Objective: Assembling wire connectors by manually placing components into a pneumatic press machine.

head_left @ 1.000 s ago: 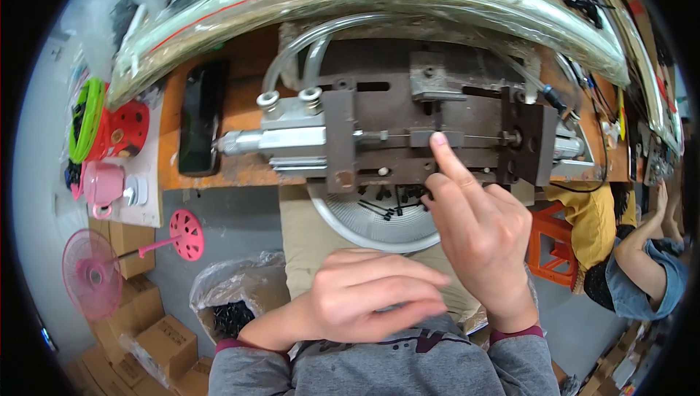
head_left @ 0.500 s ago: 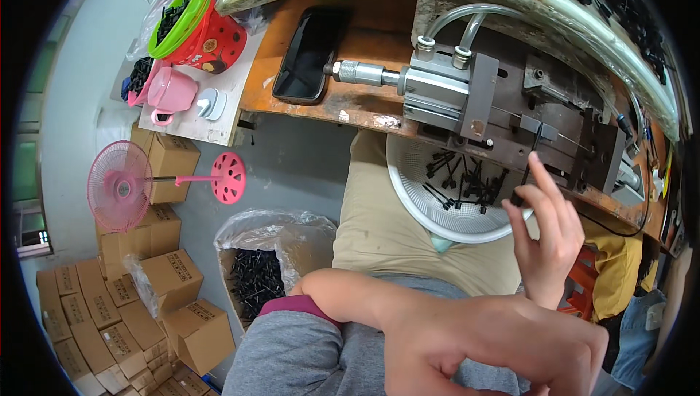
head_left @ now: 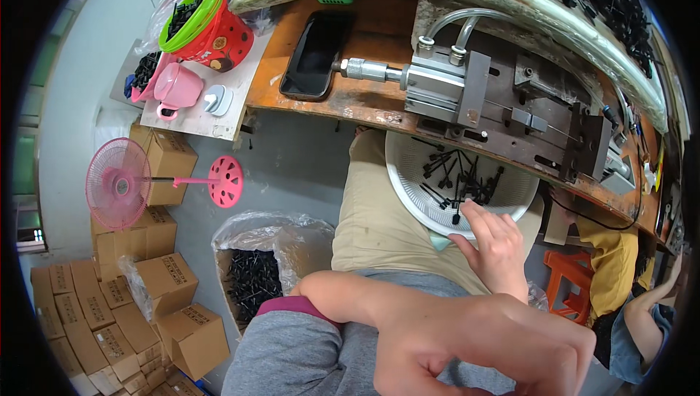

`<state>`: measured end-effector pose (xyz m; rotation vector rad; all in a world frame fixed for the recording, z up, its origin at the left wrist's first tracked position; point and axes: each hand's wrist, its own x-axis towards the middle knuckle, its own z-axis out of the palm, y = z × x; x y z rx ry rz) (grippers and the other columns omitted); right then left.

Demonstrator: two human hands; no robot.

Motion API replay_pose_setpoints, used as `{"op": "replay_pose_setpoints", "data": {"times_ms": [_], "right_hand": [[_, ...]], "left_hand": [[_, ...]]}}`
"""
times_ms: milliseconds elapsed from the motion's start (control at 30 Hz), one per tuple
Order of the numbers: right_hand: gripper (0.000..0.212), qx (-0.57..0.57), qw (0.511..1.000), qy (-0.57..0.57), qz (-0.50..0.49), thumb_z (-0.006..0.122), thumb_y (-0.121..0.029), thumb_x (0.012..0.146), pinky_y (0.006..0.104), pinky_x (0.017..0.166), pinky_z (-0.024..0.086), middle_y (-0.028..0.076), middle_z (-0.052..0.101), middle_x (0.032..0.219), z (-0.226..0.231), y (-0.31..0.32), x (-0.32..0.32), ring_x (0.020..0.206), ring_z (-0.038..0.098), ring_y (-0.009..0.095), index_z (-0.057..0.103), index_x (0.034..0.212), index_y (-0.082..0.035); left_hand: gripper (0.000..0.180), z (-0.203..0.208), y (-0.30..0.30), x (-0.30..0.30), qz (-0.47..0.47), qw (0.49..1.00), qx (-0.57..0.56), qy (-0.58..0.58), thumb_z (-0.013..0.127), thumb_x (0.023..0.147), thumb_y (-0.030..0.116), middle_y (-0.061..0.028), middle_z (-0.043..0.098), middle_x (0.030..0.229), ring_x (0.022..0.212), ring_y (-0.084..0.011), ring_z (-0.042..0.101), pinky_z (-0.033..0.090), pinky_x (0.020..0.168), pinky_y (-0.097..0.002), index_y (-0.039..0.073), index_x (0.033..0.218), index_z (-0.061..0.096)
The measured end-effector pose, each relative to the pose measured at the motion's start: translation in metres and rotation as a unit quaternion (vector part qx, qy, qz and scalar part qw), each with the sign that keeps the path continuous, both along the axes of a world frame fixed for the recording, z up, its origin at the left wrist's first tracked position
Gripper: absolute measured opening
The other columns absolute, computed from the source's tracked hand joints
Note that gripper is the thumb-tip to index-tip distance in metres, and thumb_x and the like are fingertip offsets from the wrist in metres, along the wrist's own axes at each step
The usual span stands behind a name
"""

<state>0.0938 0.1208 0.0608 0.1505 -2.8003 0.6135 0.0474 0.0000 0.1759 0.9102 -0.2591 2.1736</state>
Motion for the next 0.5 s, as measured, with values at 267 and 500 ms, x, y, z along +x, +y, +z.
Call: {"op": "replay_pose_setpoints", "data": {"times_ms": [267, 500], "right_hand": [[0.025, -0.170, 0.970, 0.173, -0.012, 0.069, -0.013, 0.091, 0.0342, 0.059, 0.046, 0.012, 0.072, 0.099, 0.049, 0.010, 0.025, 0.072, 0.067, 0.023, 0.063, 0.114, -0.005], [0.037, -0.277, 0.776, 0.566, -0.036, 0.033, -0.034, 0.107, 0.0344, 0.068, 0.033, 0.007, 0.054, 0.089, 0.086, 0.009, 0.046, 0.080, 0.042, 0.019, 0.057, 0.111, -0.007]], "left_hand": [[0.014, -0.024, -0.009, -0.049, 0.173, 0.945, -0.159, 0.226, 0.053, 0.080, -0.004, -0.0138, 0.068, 0.079, 0.062, -0.0210, 0.061, 0.047, 0.053, -0.0293, 0.000, 0.086, 0.065], [0.024, -0.063, -0.034, -0.044, 0.322, 0.714, -0.426, 0.452, 0.054, 0.069, -0.008, -0.0093, 0.069, 0.081, 0.066, -0.0232, 0.064, 0.050, 0.057, -0.0328, 0.004, 0.085, 0.067]]}}
